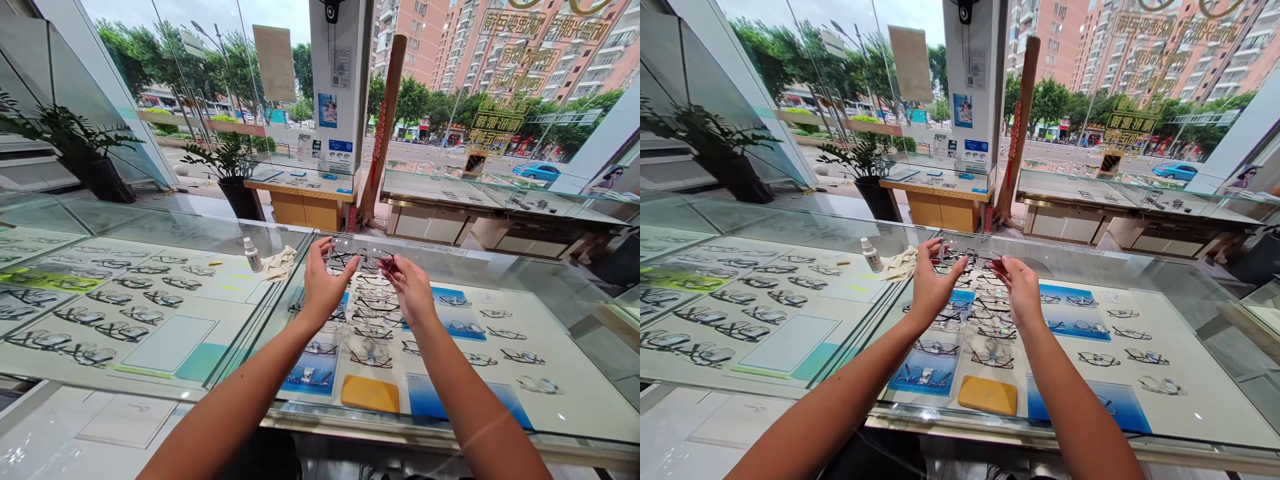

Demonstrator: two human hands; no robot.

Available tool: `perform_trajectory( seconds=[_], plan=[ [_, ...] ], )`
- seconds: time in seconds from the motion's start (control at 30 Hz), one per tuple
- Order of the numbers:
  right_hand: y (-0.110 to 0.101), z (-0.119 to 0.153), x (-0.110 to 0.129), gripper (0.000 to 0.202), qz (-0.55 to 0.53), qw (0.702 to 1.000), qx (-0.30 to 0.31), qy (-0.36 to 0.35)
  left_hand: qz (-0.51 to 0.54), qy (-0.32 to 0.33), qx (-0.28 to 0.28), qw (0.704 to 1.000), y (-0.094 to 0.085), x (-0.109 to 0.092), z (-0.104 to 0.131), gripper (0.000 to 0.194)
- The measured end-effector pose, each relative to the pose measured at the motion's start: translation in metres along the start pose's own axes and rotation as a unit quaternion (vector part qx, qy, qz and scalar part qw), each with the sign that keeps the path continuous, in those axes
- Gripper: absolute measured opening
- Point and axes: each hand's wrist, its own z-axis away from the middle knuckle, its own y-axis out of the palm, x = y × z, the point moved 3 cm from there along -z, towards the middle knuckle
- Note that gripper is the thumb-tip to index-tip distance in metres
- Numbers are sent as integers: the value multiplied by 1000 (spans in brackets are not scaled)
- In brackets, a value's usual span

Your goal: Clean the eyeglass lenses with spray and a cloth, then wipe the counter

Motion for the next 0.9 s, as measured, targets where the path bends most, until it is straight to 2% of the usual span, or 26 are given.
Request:
perform_trajectory(
  seconds=[0.2, 0.37, 0.5, 0.63, 0.9],
  plan=[
    [1, -1, -2, 38, -10, 1000, 6, 11, 28, -17, 14, 999, 2, 3, -1, 64],
    [-8, -6, 2, 34, 46, 998, 27, 24, 50, -16, 34, 998, 3, 6, -4, 66],
    [-16, -12, 14, 31, 125, 990, 59, -11, 62, 18, 92, 994, 6, 4, -4, 67],
    [-15, -12, 19, 30, 200, 975, 98, -23, 84, 43, 153, 984, 8, 0, -1, 67],
    [-5, -7, 9, 27, 225, 961, 162, -8, 195, 27, 252, 948, 16, -6, 2, 67]
  ],
)
